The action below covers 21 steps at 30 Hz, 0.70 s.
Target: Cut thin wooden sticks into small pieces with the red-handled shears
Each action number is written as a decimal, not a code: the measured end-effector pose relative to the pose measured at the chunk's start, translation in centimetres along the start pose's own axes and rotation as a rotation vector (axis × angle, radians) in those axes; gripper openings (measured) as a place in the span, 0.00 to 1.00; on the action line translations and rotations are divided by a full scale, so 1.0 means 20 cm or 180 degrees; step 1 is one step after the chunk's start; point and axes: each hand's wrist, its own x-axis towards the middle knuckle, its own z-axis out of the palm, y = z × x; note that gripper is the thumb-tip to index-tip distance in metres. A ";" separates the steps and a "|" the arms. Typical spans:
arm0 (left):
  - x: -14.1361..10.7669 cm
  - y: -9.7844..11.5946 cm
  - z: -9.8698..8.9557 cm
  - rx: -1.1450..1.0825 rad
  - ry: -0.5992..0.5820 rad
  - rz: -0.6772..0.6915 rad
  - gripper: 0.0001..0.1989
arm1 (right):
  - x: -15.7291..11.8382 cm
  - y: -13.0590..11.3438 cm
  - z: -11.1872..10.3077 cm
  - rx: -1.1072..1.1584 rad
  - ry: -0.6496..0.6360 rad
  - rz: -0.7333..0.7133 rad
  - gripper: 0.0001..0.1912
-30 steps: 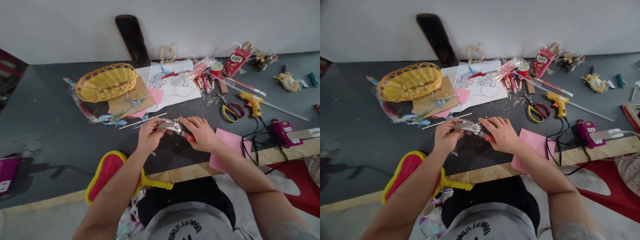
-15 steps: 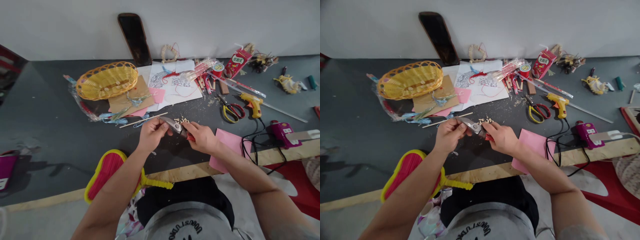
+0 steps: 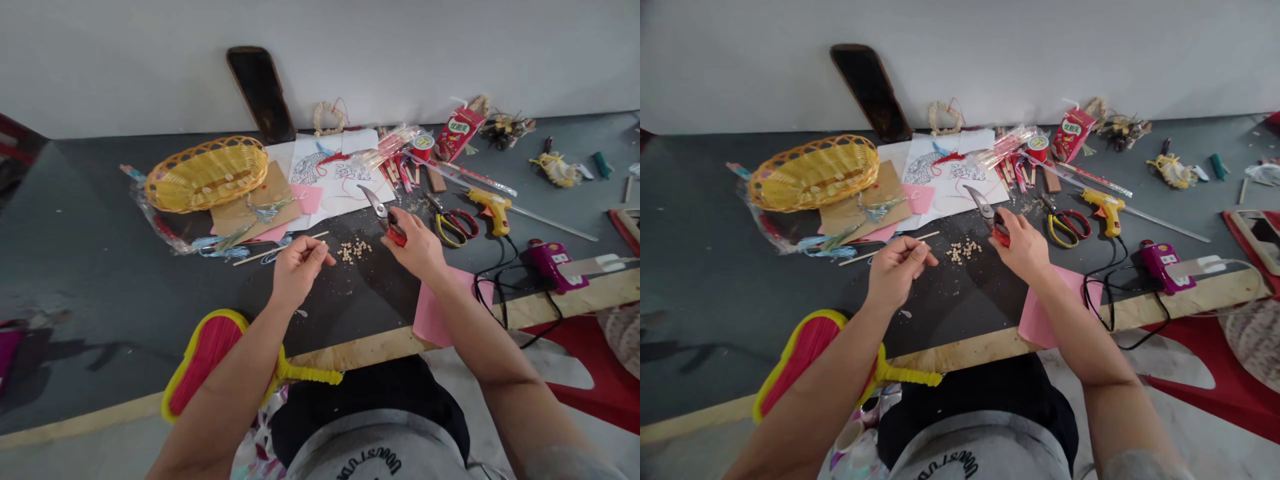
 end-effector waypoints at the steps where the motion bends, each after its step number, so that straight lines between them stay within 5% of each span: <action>1: 0.00 0.00 0.00 0.0010 0.0028 0.0009 0.15 | 0.01 0.02 0.00 -0.0064 0.0029 0.0047 0.29; 8: 0.00 -0.02 0.01 0.0199 0.0113 0.0069 0.14 | 0.02 0.08 0.04 -0.0477 0.0037 0.0051 0.29; 13: 0.01 -0.03 0.01 0.0306 0.0192 0.0092 0.12 | 0.07 0.03 -0.04 -0.0597 0.0212 -0.0578 0.18; 17: 0.01 -0.02 0.00 0.0449 0.0229 0.0122 0.11 | 0.38 -0.03 -0.08 -0.0464 -0.0179 -0.1287 0.22; 21: 0.01 -0.01 0.00 0.0627 0.0244 0.0165 0.10 | 0.82 -0.10 -0.01 -0.0708 -0.0375 -0.1103 0.24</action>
